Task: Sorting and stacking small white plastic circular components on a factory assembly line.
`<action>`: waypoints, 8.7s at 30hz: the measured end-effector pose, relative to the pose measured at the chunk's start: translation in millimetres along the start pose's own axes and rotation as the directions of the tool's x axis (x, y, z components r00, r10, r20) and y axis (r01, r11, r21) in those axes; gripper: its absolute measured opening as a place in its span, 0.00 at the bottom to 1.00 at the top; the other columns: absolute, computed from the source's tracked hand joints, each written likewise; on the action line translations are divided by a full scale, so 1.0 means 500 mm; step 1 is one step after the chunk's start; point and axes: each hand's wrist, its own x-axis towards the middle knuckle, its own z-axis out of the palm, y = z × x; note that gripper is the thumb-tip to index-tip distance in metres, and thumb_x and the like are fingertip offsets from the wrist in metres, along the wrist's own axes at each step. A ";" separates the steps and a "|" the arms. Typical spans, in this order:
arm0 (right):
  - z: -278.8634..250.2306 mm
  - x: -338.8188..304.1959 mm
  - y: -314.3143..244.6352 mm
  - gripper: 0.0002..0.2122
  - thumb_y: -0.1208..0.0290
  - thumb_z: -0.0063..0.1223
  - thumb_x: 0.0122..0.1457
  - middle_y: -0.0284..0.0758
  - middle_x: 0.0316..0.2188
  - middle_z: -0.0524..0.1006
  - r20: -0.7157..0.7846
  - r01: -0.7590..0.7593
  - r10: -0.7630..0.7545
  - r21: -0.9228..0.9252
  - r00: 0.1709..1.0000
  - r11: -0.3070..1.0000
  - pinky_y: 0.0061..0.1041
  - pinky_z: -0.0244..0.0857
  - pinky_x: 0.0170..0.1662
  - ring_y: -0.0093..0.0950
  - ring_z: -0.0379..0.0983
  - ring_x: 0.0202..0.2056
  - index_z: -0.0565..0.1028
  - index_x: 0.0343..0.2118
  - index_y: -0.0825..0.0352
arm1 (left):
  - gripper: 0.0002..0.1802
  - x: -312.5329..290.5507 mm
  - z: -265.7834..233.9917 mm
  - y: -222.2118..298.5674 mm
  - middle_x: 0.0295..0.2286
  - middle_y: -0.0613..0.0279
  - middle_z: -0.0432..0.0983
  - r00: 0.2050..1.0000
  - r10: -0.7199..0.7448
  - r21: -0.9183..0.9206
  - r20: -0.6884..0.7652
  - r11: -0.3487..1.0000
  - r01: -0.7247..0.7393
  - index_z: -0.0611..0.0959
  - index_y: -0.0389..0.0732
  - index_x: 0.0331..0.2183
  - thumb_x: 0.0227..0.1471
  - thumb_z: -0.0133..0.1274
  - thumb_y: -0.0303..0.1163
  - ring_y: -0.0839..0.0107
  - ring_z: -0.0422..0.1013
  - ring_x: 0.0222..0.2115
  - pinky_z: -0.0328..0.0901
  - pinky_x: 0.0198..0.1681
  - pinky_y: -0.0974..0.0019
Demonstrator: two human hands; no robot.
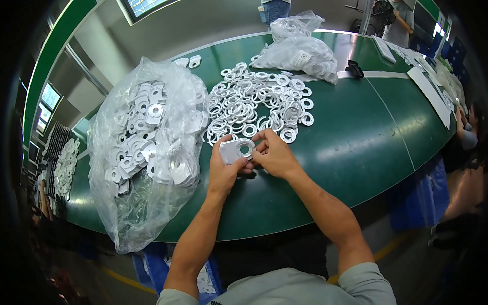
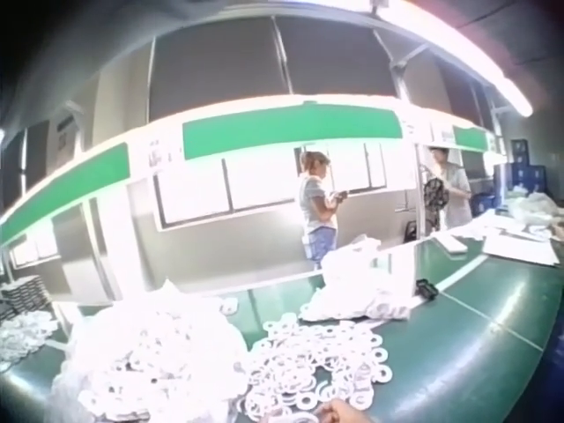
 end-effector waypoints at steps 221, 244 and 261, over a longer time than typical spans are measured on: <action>0.025 -0.015 -0.011 0.17 0.67 0.66 0.46 0.41 0.30 0.72 -0.030 0.223 -0.261 -0.435 0.965 0.873 0.31 0.65 0.35 0.36 0.70 0.31 0.70 0.33 0.70 | 0.18 0.000 -0.011 -0.039 0.36 0.56 0.76 0.980 0.116 0.148 0.164 0.979 -0.140 0.68 0.36 0.50 0.63 0.40 0.36 0.70 0.75 0.31 0.73 0.32 0.68; -0.030 0.004 -0.010 0.09 0.70 0.52 0.60 0.37 0.23 0.76 0.310 -0.323 0.235 0.273 0.921 0.906 0.22 0.73 0.25 0.24 0.75 0.21 0.74 0.31 0.73 | 0.22 0.003 -0.046 0.000 0.28 0.59 0.78 0.961 -0.214 0.002 0.173 0.976 0.217 0.71 0.36 0.53 0.62 0.41 0.38 0.76 0.73 0.14 0.57 0.08 0.80; -0.011 -0.011 -0.011 0.15 0.73 0.54 0.56 0.35 0.30 0.77 -0.012 0.280 -0.293 -0.251 0.956 0.926 0.23 0.68 0.31 0.24 0.74 0.27 0.74 0.48 0.65 | 0.18 -0.002 -0.036 -0.003 0.31 0.57 0.76 0.975 -0.142 0.141 0.169 0.983 0.118 0.69 0.34 0.46 0.54 0.52 0.27 0.73 0.76 0.22 0.64 0.15 0.77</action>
